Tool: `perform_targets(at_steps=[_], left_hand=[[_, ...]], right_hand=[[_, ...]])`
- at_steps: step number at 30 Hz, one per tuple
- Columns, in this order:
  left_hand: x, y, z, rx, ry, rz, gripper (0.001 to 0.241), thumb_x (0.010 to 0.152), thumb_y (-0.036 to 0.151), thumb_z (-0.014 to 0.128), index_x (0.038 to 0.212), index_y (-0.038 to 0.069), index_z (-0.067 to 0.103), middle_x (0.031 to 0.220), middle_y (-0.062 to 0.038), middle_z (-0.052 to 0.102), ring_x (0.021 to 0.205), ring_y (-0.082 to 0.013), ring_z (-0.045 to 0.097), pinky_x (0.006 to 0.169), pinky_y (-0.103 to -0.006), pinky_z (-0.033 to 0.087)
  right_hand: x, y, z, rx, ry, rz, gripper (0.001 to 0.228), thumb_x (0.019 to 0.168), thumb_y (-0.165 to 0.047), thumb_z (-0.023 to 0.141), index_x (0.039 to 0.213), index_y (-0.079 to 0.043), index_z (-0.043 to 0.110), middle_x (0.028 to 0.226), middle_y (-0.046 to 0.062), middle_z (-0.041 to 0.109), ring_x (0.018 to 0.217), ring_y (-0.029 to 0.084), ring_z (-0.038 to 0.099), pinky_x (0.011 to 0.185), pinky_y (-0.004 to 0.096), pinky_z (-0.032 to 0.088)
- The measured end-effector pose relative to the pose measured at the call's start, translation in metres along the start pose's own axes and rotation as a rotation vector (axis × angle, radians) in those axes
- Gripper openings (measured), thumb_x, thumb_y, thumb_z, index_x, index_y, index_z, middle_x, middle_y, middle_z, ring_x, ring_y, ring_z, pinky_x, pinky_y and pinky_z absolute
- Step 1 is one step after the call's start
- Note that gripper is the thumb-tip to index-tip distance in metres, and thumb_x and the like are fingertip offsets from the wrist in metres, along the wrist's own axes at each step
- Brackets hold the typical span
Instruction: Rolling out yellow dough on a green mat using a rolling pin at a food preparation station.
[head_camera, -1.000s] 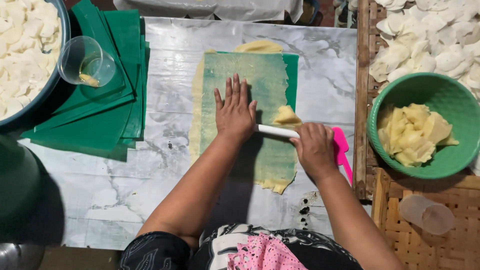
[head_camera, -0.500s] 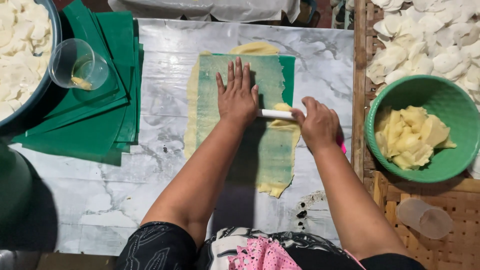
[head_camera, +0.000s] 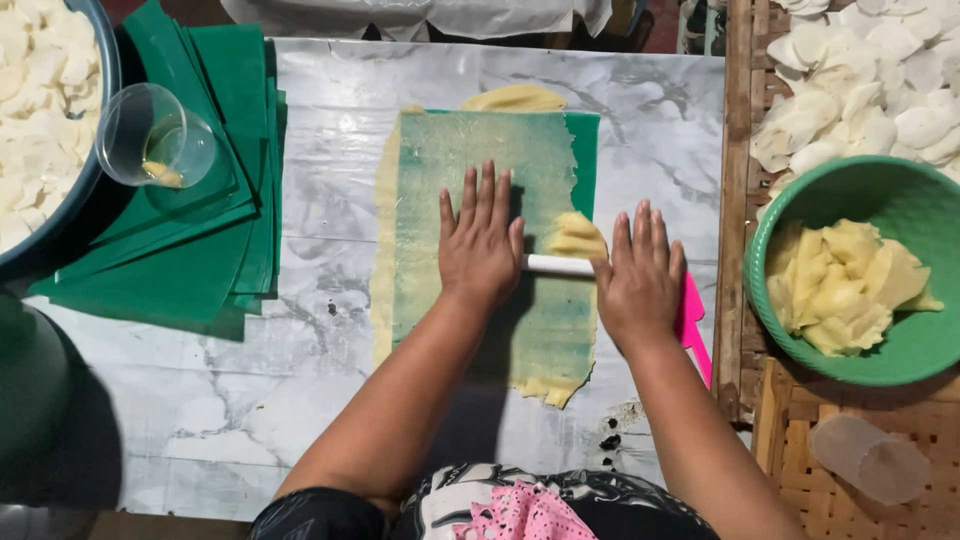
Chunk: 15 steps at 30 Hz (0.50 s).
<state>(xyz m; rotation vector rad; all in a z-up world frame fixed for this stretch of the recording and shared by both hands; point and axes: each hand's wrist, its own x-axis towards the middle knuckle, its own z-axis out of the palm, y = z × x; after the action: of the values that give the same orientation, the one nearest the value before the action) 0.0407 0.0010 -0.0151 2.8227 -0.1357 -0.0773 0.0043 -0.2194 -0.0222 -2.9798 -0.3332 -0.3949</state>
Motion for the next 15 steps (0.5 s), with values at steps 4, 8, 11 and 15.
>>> perform_targets(at_steps=[4,8,11,15], left_hand=[[-0.023,-0.004,0.005,0.033,0.036,0.028,0.064,0.109,0.044,0.028,0.166,0.017,0.018,0.174,-0.008,0.009,0.160,-0.0283,0.003,0.127,-0.0543,-0.004],[-0.014,0.003,-0.005,0.010,-0.047,0.013,0.065,0.108,0.048,0.022,0.166,0.018,0.014,0.174,-0.006,0.005,0.160,-0.0278,0.000,0.127,-0.0553,-0.007],[0.010,0.009,-0.008,0.010,-0.060,-0.007,0.065,0.108,0.045,0.022,0.166,0.018,0.014,0.174,-0.007,0.005,0.160,-0.0284,-0.001,0.127,-0.0561,-0.006],[0.029,0.012,-0.010,0.020,-0.065,-0.055,0.064,0.107,0.040,0.023,0.166,0.016,0.017,0.174,-0.009,0.006,0.160,-0.0300,-0.003,0.126,-0.0567,-0.006]], right_hand=[[-0.036,0.003,-0.007,0.136,-0.048,-0.009,0.074,0.103,-0.045,0.051,0.161,-0.001,0.034,0.166,0.026,0.032,0.151,0.042,0.030,0.117,0.058,0.024],[-0.043,0.034,0.011,0.143,0.122,-0.158,0.037,0.100,-0.037,0.061,0.134,-0.024,0.067,0.109,0.000,0.053,0.100,0.025,0.055,0.093,0.043,0.042],[-0.010,0.041,0.009,0.167,0.207,-0.214,0.044,0.104,-0.043,0.054,0.136,-0.016,0.067,0.112,0.007,0.055,0.101,0.030,0.057,0.092,0.046,0.044],[0.019,0.020,0.006,0.058,0.068,-0.089,0.062,0.112,-0.047,0.040,0.151,0.000,0.050,0.157,0.026,0.045,0.145,0.042,0.041,0.113,0.072,0.014]])
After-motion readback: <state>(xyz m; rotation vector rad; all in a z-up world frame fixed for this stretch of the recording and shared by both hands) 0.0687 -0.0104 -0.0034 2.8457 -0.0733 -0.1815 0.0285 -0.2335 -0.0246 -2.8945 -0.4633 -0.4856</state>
